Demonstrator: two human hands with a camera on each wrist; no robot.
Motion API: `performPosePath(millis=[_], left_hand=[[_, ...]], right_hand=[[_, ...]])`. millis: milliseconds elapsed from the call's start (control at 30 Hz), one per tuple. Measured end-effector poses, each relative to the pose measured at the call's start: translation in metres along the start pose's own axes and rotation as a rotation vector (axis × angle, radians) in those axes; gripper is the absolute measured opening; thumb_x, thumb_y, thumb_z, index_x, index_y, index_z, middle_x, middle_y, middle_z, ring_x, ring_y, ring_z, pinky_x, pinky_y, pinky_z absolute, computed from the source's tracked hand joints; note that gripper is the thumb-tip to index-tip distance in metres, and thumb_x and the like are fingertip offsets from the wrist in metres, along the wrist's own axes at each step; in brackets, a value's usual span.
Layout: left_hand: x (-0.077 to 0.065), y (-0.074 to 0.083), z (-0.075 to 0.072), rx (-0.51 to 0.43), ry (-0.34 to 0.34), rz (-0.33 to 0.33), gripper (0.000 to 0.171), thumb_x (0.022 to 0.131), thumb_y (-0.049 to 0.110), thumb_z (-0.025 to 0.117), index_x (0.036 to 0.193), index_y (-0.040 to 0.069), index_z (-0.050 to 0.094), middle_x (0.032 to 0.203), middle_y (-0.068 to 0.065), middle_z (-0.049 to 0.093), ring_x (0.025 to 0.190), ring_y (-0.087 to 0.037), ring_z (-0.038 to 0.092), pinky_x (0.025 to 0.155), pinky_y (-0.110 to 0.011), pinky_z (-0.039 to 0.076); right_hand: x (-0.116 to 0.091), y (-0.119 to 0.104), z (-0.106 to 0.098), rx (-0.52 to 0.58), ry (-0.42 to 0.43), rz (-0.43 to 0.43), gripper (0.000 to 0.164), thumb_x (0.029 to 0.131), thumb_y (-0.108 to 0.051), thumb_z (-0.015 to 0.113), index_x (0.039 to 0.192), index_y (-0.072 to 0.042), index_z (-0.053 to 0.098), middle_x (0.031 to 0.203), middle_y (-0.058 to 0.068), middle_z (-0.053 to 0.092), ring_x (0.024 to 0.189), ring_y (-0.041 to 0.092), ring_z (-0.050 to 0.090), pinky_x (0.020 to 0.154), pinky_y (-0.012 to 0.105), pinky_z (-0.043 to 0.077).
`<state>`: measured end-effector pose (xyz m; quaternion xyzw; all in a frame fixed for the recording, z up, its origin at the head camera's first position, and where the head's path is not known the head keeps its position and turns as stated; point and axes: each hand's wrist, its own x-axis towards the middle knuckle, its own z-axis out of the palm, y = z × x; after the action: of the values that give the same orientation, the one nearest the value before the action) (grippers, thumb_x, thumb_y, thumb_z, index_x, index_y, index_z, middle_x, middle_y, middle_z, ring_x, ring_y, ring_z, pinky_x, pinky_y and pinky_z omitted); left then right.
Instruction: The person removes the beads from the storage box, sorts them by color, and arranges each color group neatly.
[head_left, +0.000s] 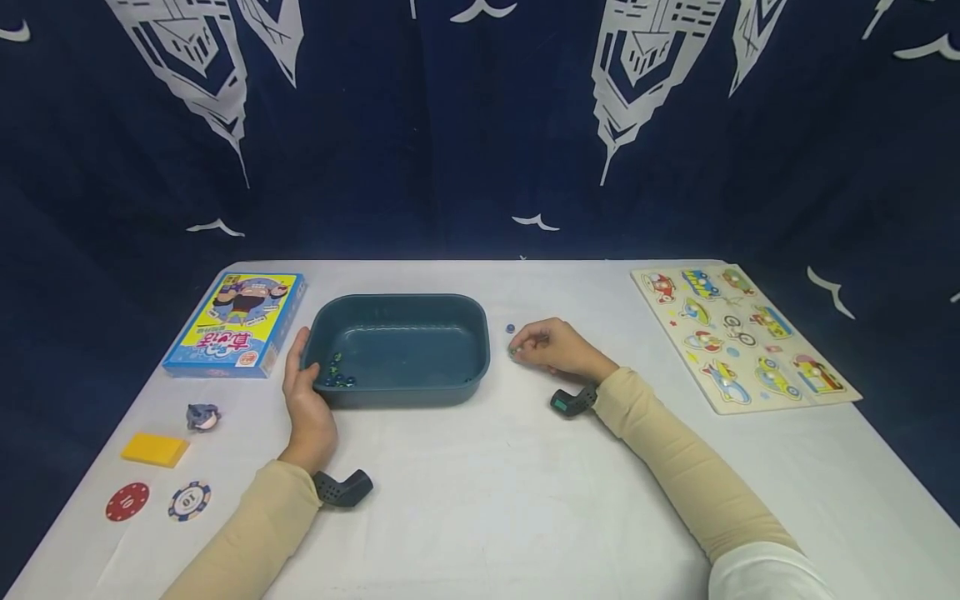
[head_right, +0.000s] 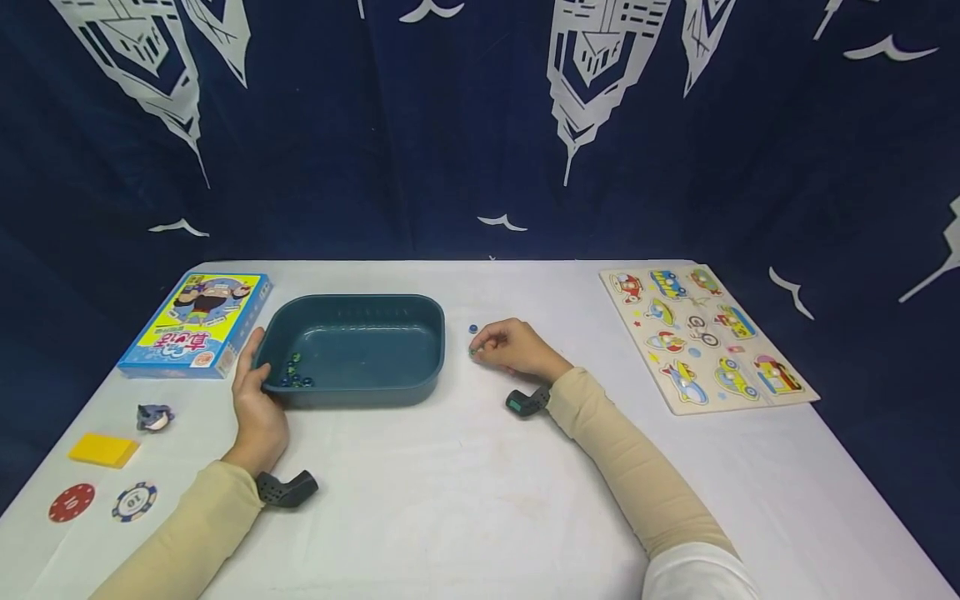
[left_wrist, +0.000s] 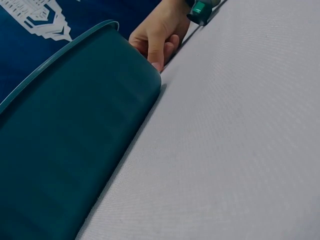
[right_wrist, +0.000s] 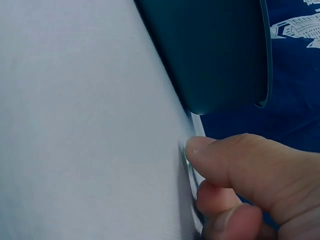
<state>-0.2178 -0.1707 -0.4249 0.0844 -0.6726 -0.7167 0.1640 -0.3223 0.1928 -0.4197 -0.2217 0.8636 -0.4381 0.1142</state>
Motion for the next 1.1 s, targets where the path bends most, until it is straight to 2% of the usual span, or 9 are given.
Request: performPosePath(millis=[167, 400, 567, 733, 900, 1100], left_hand=[[0.000, 0.000, -0.003, 0.001, 0.010, 0.003, 0.062, 0.098, 0.011, 0.022, 0.159, 0.021, 0.023, 0.164, 0.010, 0.017, 0.151, -0.005, 0.006, 0.122, -0.029, 0.000], [-0.001, 0.000, -0.005, -0.001, 0.011, -0.002, 0.061, 0.099, 0.012, 0.021, 0.159, 0.022, 0.022, 0.164, 0.012, 0.017, 0.150, -0.004, 0.005, 0.122, -0.029, -0.001], [0.000, 0.000, -0.005, -0.008, 0.013, 0.001, 0.061, 0.099, 0.012, 0.021, 0.159, 0.021, 0.022, 0.164, 0.012, 0.017, 0.150, -0.004, 0.006, 0.122, -0.029, 0.000], [0.000, 0.001, -0.005, 0.008, 0.011, -0.004, 0.061, 0.099, 0.012, 0.021, 0.159, 0.021, 0.021, 0.164, 0.013, 0.017, 0.150, -0.004, 0.005, 0.122, -0.029, 0.000], [0.001, 0.002, -0.004, -0.009, 0.010, 0.001, 0.062, 0.098, 0.011, 0.022, 0.159, 0.021, 0.022, 0.165, 0.010, 0.017, 0.151, -0.005, 0.006, 0.122, -0.029, 0.001], [0.000, 0.003, 0.000, -0.029, -0.002, 0.000, 0.062, 0.098, 0.009, 0.022, 0.159, 0.018, 0.021, 0.165, 0.008, 0.017, 0.151, -0.007, 0.006, 0.122, -0.029, 0.002]], right_hand=[[0.002, -0.001, 0.002, 0.011, -0.011, -0.010, 0.020, 0.088, -0.008, 0.075, 0.107, -0.004, 0.074, 0.066, 0.001, 0.054, 0.043, 0.007, 0.040, 0.044, 0.020, 0.037], [0.005, -0.011, -0.004, 0.099, -0.033, -0.001, 0.024, 0.088, -0.005, 0.073, 0.112, -0.002, 0.072, 0.071, 0.003, 0.059, 0.047, 0.011, 0.044, 0.042, 0.021, 0.038], [0.010, -0.036, -0.011, 0.119, -0.086, -0.037, 0.022, 0.093, -0.006, 0.065, 0.113, 0.000, 0.070, 0.088, 0.017, 0.069, 0.054, 0.014, 0.050, 0.048, 0.024, 0.044], [0.023, -0.069, -0.014, 0.161, -0.154, -0.117, 0.024, 0.094, -0.010, 0.066, 0.114, 0.003, 0.069, 0.102, 0.031, 0.066, 0.059, 0.017, 0.055, 0.055, 0.030, 0.051], [0.045, -0.106, -0.004, 0.149, -0.237, -0.188, 0.026, 0.094, -0.013, 0.069, 0.115, 0.003, 0.070, 0.099, 0.030, 0.065, 0.064, 0.019, 0.056, 0.058, 0.032, 0.052], [0.079, -0.136, 0.023, 0.154, -0.387, -0.256, 0.026, 0.095, -0.006, 0.065, 0.117, 0.008, 0.068, 0.088, 0.029, 0.062, 0.061, 0.017, 0.052, 0.058, 0.033, 0.049]])
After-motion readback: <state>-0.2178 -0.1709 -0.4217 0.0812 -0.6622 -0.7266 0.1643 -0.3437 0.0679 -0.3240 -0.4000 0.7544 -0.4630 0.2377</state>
